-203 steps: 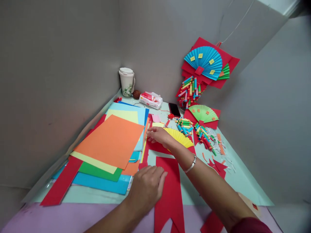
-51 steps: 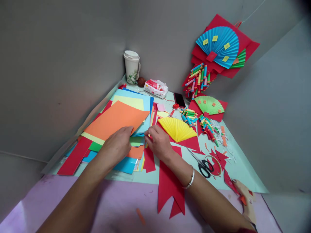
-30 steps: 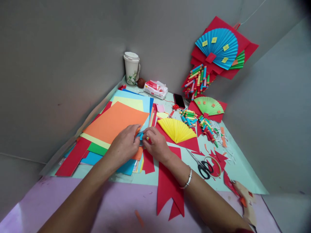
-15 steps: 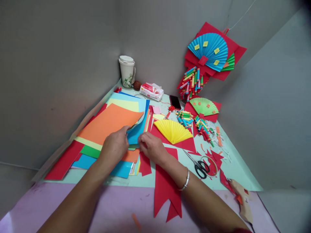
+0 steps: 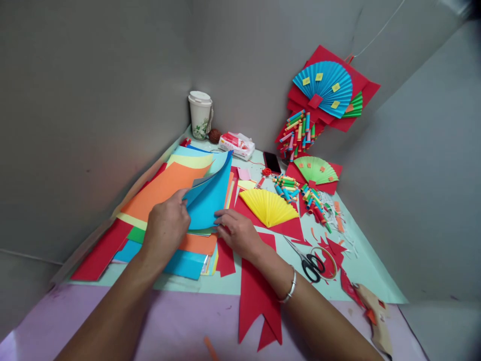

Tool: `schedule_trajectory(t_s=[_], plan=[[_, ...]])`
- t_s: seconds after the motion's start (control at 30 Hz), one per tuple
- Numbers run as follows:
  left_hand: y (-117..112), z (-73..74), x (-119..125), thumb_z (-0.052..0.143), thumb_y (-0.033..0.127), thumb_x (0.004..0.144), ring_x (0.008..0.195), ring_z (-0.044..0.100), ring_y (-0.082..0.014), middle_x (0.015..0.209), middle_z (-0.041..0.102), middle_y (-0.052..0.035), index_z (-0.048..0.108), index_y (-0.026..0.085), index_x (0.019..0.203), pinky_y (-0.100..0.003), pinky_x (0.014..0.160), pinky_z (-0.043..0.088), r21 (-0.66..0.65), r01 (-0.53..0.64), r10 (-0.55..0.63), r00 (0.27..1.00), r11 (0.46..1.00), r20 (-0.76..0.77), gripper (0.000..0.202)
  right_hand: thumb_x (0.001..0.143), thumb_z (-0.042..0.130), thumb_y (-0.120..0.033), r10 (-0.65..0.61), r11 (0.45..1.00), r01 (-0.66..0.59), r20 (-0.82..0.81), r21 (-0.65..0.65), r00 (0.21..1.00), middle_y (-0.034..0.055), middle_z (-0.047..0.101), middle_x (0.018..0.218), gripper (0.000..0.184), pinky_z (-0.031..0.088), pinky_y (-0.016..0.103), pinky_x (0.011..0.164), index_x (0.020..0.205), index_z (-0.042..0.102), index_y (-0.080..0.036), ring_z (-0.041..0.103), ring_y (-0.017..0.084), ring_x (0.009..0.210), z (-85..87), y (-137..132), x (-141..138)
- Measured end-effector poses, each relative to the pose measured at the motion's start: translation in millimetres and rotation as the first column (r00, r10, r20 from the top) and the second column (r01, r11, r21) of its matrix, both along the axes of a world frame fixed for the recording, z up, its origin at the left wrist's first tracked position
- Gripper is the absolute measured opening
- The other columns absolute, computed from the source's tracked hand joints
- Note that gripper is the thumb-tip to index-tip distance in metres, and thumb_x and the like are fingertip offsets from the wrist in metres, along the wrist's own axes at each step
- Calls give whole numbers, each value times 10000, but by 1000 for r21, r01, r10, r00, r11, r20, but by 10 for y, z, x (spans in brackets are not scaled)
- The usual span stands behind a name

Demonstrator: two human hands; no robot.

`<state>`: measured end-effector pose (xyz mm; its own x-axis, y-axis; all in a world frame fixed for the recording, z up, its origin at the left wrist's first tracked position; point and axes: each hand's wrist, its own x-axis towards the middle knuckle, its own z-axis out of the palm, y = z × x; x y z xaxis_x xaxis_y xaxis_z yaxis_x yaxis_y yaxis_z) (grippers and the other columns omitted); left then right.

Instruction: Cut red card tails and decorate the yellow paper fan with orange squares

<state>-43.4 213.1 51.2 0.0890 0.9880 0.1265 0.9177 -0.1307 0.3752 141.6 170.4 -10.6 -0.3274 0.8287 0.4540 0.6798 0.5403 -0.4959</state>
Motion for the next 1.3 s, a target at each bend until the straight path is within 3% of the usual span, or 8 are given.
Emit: schedule_trajectory(t_s=[0.5,0.67,0.9,1.07,1.3], plan=[[27,-74,39,303,257,957,827,712,-330,894,771,-148,583,163,1360,-363,674,457,-41,24,-26,998,999,-53,499,971,528,-216,-86,987,86,-6,135,996,154,720,1052,155,547,330,910,930,669,-168,680,228,1034,-20,-73,99],[39,-108,38,293,251,961,824,712,-335,922,773,-154,589,160,1349,-363,656,440,-56,59,-63,995,997,-79,497,956,544,-203,-159,967,152,20,203,987,95,733,973,119,569,308,839,920,657,-209,696,202,947,-71,-100,186],[29,-123,49,274,238,973,797,715,-302,908,776,-127,580,182,1355,-345,633,418,-69,107,-115,986,992,-123,492,961,555,-204,-335,922,324,14,214,942,101,718,992,84,551,319,825,937,636,-203,681,208,932,-85,-147,454],[43,-150,56,274,240,976,791,718,-300,898,778,-125,577,180,1359,-344,624,418,-71,117,-126,982,991,-139,492,921,610,-170,-422,895,398,94,200,902,74,714,902,58,529,346,791,895,643,-210,649,233,871,-134,-171,596],[45,-156,50,272,250,974,810,718,-313,910,778,-135,570,179,1374,-353,635,428,-85,121,-131,984,989,-124,504,918,614,-169,-439,892,397,202,218,876,75,700,862,134,500,384,854,798,649,-218,591,256,911,-139,-157,635]])
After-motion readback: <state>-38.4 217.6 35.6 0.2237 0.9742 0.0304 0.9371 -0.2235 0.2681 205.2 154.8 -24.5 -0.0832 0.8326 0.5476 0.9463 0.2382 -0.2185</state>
